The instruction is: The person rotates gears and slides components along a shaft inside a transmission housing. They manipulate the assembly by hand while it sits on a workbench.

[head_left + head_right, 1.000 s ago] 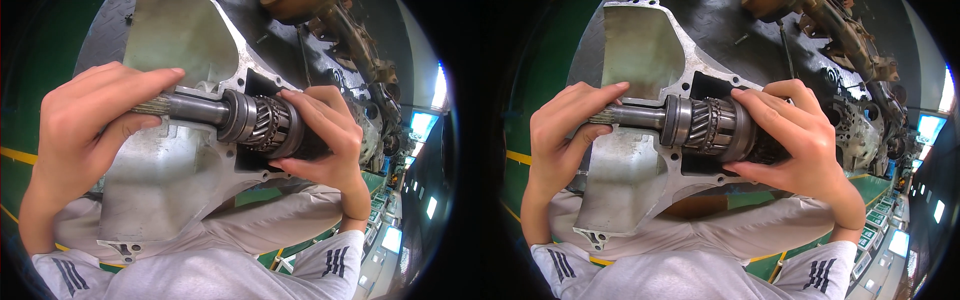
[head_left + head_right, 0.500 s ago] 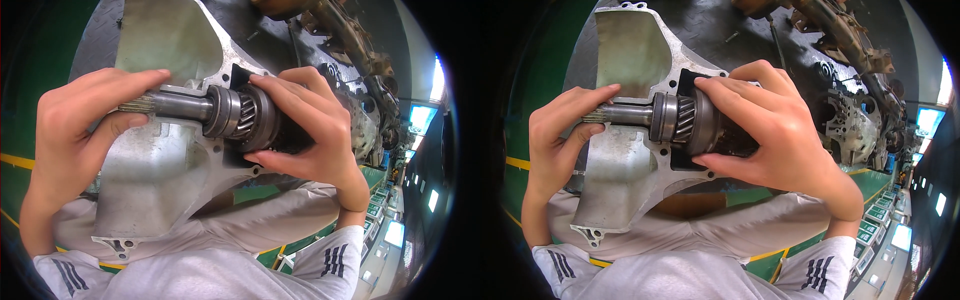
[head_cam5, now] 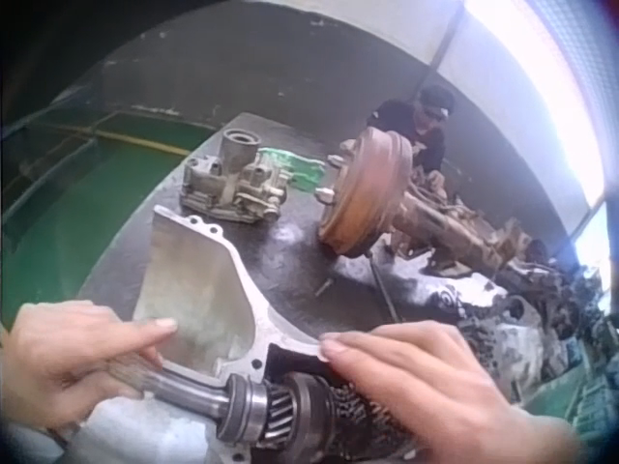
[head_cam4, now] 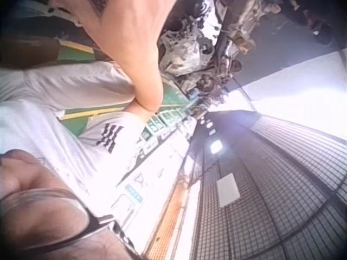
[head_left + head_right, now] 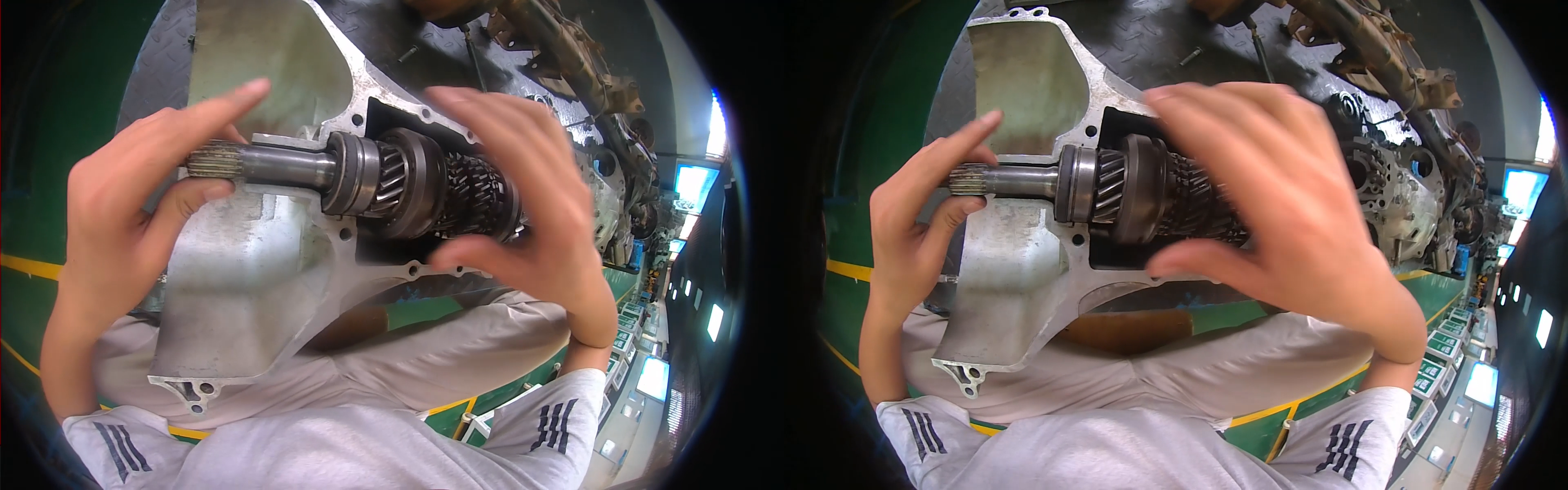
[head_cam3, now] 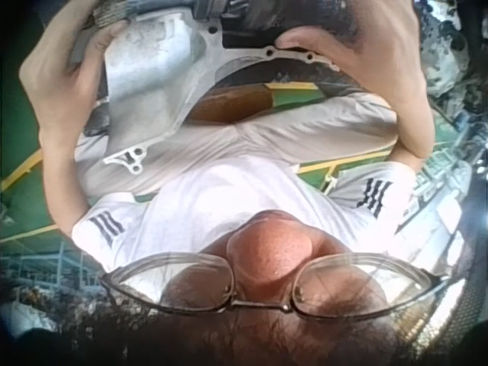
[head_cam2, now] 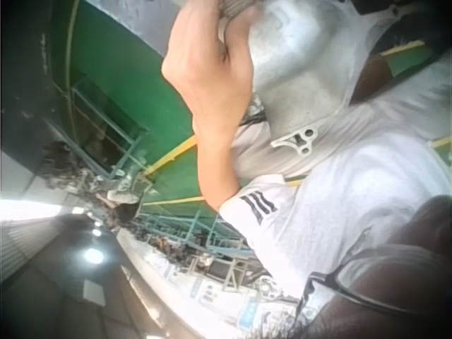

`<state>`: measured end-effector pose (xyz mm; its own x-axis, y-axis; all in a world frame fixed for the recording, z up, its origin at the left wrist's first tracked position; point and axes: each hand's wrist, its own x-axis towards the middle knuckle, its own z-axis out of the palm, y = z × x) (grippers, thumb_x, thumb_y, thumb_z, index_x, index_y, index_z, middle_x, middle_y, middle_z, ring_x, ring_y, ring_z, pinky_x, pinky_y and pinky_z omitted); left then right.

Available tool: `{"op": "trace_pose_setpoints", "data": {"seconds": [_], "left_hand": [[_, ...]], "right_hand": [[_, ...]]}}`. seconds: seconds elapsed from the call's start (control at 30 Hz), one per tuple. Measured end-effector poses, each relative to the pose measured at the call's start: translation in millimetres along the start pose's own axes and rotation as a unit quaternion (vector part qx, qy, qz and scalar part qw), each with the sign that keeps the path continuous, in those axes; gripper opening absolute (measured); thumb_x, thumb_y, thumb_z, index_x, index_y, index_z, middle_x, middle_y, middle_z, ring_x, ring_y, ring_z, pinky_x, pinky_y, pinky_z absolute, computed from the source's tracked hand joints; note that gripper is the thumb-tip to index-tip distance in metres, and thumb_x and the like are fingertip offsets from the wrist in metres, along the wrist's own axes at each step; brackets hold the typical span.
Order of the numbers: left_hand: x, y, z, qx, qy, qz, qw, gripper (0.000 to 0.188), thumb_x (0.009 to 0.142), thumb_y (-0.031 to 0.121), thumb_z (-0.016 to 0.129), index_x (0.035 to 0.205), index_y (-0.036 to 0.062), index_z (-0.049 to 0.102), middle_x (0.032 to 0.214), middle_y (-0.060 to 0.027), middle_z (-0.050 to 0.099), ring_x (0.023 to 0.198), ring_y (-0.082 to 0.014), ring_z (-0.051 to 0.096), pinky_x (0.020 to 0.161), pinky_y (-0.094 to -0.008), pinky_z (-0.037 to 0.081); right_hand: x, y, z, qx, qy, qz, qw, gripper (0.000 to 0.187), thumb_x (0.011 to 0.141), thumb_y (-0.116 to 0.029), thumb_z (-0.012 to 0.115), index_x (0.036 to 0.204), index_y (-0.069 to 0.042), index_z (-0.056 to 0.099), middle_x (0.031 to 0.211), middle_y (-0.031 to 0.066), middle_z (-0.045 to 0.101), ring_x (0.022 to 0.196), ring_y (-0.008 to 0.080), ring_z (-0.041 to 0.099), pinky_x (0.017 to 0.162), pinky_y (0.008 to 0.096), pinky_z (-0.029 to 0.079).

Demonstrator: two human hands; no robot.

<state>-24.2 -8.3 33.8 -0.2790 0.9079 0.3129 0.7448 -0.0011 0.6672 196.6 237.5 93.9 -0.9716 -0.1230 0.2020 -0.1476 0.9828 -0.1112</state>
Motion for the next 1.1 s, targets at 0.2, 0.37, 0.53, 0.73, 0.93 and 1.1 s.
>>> {"op": "trace_pose_setpoints", "data": {"seconds": [0.2,0.37,0.53,0.73,0.93,1.1], "left_hand": [[-1,-6,2,0.024,0.012,0.04,0.999,0.045,0.084,-0.007,0.073,0.129,-0.0035,0.069,0.106,-0.0163,0.072,0.093,-0.0266,0.068,0.086,-0.0336,0.054],[4,-2,8,0.063,0.025,0.057,0.996,0.04,0.078,-0.008,0.075,0.118,-0.0014,0.072,0.103,-0.0171,0.073,0.088,-0.0335,0.069,0.078,-0.0368,0.055],[0,4,4,0.076,0.01,0.041,0.996,0.037,0.084,-0.004,0.075,0.12,-0.0031,0.071,0.104,-0.0184,0.073,0.091,-0.0331,0.07,0.082,-0.0357,0.055],[3,8,7,0.098,0.011,0.044,0.994,0.03,0.09,-0.001,0.072,0.12,-0.0041,0.07,0.099,-0.0173,0.07,0.086,-0.0298,0.067,0.079,-0.0344,0.054],[9,6,10,0.117,0.006,0.062,0.991,0.022,0.099,0.008,0.066,0.117,-0.0031,0.07,0.093,-0.0149,0.066,0.078,-0.0259,0.062,0.07,-0.0326,0.05],[1,6,12,0.122,0.022,0.035,0.992,0.023,0.107,0.016,0.059,0.114,-0.003,0.069,0.086,-0.0119,0.058,0.072,-0.023,0.055,0.064,-0.0307,0.043]], "right_hand": [[-94,28,-17,0.076,0.045,0.207,0.974,0.05,0.081,-0.008,0.064,0.129,0.006,0.062,0.126,0.0227,0.067,0.115,0.0381,0.065,0.104,0.0423,0.049],[-150,35,37,0.013,-0.01,0.243,0.97,0.051,0.068,0.005,0.068,0.118,0.002,0.059,0.109,0.0217,0.061,0.105,0.0431,0.06,0.092,0.0475,0.05],[-160,45,60,-0.064,0.05,0.237,0.968,0.037,0.068,0.003,0.077,0.1,-0.003,0.058,0.086,0.0154,0.06,0.077,0.0372,0.062,0.069,0.0472,0.051],[-144,55,52,-0.01,-0.038,0.298,0.954,0.017,0.064,-0.005,0.076,0.078,-0.001,0.066,0.063,0.0186,0.062,0.066,0.0413,0.064,0.065,0.0486,0.054],[-125,81,17,0.215,-0.26,0.325,0.883,0.017,0.067,-0.007,0.072,0.072,0.008,0.064,0.067,0.0253,0.062,0.064,0.0405,0.063,0.062,0.0451,0.05],[-118,90,20,0.229,-0.294,0.32,0.871,0.019,0.066,-0.007,0.072,0.077,0.007,0.068,0.069,0.0239,0.064,0.066,0.0402,0.065,0.063,0.0433,0.052]]}}
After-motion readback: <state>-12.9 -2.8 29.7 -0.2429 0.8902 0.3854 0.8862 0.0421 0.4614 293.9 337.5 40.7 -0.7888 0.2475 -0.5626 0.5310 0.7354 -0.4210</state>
